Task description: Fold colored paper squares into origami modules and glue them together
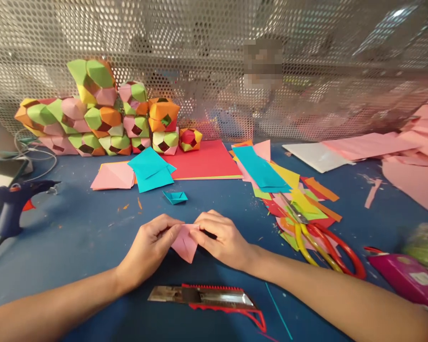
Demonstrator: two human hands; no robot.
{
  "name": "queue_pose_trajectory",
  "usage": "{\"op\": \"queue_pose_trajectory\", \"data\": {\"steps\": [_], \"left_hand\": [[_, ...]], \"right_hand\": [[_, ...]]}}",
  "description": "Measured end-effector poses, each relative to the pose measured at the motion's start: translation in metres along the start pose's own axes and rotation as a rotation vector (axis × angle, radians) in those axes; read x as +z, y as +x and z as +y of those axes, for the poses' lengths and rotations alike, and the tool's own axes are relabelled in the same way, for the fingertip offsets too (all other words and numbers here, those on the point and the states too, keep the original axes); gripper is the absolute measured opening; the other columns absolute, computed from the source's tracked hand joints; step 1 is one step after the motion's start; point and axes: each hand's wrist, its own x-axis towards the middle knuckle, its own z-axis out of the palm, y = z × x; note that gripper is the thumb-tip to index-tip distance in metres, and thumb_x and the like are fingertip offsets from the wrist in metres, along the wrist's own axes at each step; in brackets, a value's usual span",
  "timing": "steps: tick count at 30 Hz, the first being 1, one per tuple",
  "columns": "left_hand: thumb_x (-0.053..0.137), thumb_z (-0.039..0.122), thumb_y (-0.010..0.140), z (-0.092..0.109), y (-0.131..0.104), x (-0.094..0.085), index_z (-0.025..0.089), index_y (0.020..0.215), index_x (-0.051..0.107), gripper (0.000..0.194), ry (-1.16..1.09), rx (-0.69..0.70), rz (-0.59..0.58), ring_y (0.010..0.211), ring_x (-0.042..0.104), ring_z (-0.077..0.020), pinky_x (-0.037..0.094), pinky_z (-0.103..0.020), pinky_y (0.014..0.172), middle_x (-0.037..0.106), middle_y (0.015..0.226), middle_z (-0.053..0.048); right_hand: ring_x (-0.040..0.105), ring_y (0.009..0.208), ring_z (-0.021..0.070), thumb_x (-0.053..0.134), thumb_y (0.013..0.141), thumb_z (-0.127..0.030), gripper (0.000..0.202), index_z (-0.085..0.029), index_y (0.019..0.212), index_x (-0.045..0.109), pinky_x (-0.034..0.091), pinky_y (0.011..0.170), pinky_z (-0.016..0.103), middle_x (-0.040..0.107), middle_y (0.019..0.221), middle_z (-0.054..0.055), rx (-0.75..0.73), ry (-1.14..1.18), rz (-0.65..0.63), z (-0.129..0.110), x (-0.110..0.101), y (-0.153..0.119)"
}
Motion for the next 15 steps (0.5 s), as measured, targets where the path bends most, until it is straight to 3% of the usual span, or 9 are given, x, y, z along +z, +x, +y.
{"op": "queue_pose_trajectory", "data": {"steps": [6,11,15], "left_hand": [[0.047,0.036,0.087,0.0012,-0.0012,-0.0005,0.017,0.084,0.064,0.026,-0.026,-0.094,0.002,0.075,0.053,-0.0139,0.041,-0.022,0.068,0.063,0.079,-0.001],[0.049,0.039,0.085,-0.0008,0.0014,0.0028,0.018,0.094,0.064,0.027,-0.017,-0.07,0.019,0.069,0.047,-0.0124,0.038,-0.021,0.063,0.058,0.075,0.001],[0.05,0.039,0.084,0.004,0.0012,0.0057,0.017,0.09,0.063,0.026,0.036,-0.066,0.029,0.066,0.046,-0.0115,0.037,-0.021,0.061,0.055,0.071,0.002]], "right_hand": [[0.048,0.06,0.0093,0.046,0.09,-0.026,0.032,-0.016,0.06,0.05,0.035,0.064,0.026,0.054,0.061,-0.001,-0.086,-0.065,-0.019,0.005,0.0031,-0.0011],[0.047,0.058,0.0087,0.044,0.092,-0.024,0.036,-0.016,0.057,0.05,0.034,0.064,0.026,0.051,0.058,-0.002,-0.062,-0.12,0.02,0.0068,0.0031,-0.0001],[0.048,0.063,0.0088,0.046,0.091,-0.024,0.029,-0.016,0.064,0.053,0.034,0.066,0.025,0.055,0.067,-0.001,-0.05,-0.077,0.059,0.0055,0.0005,0.0006]]}}
